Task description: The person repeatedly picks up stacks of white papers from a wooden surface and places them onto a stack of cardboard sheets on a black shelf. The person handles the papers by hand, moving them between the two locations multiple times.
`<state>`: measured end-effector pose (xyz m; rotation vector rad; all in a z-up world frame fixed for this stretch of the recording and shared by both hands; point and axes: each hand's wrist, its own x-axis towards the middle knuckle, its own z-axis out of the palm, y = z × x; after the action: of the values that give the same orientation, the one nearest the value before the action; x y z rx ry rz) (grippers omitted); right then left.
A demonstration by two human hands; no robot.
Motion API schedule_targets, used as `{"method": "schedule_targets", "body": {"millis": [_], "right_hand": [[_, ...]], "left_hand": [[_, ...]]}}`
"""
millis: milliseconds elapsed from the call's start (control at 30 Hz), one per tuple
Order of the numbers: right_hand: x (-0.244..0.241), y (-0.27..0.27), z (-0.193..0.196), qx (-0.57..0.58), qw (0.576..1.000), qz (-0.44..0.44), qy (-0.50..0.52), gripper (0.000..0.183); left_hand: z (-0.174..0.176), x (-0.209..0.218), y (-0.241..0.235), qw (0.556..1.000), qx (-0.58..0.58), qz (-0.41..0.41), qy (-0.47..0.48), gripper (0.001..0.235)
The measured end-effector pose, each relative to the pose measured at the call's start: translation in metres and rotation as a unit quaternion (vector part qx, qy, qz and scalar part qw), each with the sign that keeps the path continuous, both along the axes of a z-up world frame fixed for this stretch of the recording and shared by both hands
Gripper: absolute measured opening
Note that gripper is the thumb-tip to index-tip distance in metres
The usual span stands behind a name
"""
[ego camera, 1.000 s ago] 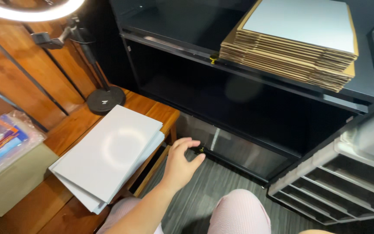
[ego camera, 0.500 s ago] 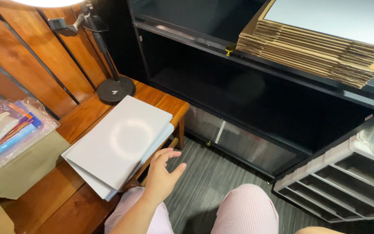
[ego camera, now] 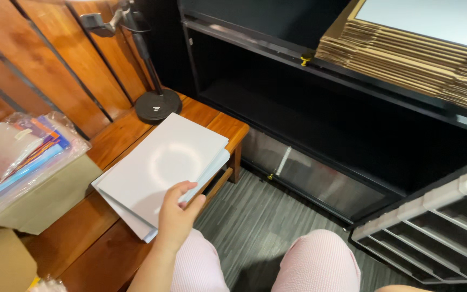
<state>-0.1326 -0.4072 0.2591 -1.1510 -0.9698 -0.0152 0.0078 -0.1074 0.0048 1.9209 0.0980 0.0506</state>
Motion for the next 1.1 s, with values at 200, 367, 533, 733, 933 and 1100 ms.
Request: {"method": "schedule_targets", "body": {"millis": [200,367,533,733,933,1100], "right_hand": [[0.024,0.022,-0.016,0.013,0.998,0.060,0.022,0.034],[0.050,0.070,-0.014,0.016,0.992,0.113,0.048,0.035],[0.119,0.077,-0.133,0.037,0.986,0.095,0.132,0.028],[0.184,0.132,-0.240,-0.010,0.905,-0.166,0.393,0.013],[0.197,0.170,-0.306,-0.069,0.847,-0.258,0.460,0.050],[0.184,0.191,-0.304,-0.114,0.843,-0.285,0.442,0.077]], "left_hand": [[-0.010,0.016,0.071,0.989,0.030,0.132,-0.053,0.038],[-0.059,0.046,0.157,0.958,0.145,0.224,-0.104,0.037],[-0.080,0.062,0.201,0.950,0.136,0.265,-0.096,0.036],[-0.084,0.068,0.222,0.956,0.126,0.254,-0.078,0.046],[-0.058,0.057,0.208,0.971,0.105,0.212,-0.029,0.061],[-0.061,0.065,0.209,0.972,0.120,0.203,-0.012,0.057]]}}
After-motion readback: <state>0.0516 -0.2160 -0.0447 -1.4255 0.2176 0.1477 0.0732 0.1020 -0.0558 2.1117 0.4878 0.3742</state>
